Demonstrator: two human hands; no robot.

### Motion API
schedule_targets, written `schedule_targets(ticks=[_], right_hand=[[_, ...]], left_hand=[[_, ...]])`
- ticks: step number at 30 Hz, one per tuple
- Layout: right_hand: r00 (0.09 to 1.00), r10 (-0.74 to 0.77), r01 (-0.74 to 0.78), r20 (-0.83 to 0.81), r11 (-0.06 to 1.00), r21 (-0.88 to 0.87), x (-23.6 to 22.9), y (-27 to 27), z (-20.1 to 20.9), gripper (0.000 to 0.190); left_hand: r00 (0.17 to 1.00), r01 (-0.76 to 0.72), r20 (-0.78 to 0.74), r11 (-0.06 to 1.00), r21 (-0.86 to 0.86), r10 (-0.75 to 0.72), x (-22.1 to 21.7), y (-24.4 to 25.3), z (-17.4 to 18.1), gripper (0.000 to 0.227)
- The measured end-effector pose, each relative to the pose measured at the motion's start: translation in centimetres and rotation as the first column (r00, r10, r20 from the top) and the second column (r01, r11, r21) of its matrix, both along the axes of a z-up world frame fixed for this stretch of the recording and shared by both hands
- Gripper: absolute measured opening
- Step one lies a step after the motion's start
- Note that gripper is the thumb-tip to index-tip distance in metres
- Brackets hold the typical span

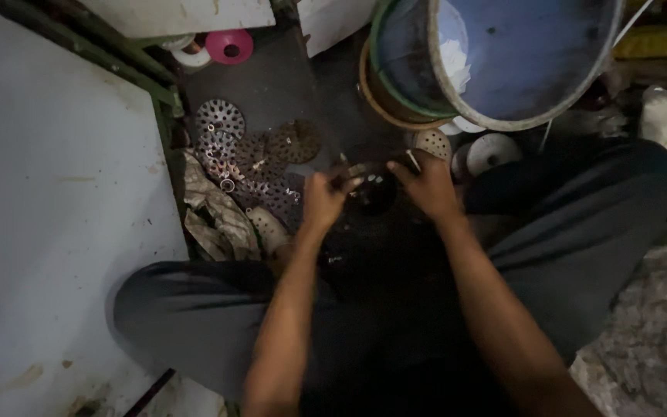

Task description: The person sits on the floor and repeatedly cleans small white rectangular metal pieces using a handheld tool. They dip the tool into a bucket of water, wipe the metal piece, and place it into a blue container. This process is repeated for multiple pieces.

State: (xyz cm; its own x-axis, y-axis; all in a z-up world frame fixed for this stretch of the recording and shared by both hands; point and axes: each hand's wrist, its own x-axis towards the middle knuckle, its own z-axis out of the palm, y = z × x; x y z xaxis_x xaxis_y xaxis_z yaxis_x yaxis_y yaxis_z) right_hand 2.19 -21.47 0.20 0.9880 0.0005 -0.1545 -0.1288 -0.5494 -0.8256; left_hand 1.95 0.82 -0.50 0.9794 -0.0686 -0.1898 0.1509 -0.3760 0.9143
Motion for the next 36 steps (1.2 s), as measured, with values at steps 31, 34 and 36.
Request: schedule_targets(ticks=[31, 34, 36], right_hand=[[0.924, 0.153, -0.138, -0.351, 0.988, 0.068, 0.8, -2.3, -0.8, 0.057], [0.771, 0.012, -0.175, -0.637, 0.966, -0.193, 0.6, -1.8, 0.6, 0.060], [0.876, -0.035, -0.093, -0.481, 0.966, -0.239, 0.3, -1.6, 1.7, 0.052]], left_hand=[[0.953, 0.170, 0.247, 0.984, 0.047, -0.176, -1.8, -3.8, -1.5, 0.025], [0.949, 0.275, 0.136, 0.959, 0.071, -0.283, -2.2, -4.6, -1.5, 0.026], [0.949, 0.292, 0.107, 0.954, 0.067, -0.298, -2.1, -4.9, -1.3, 0.026]])
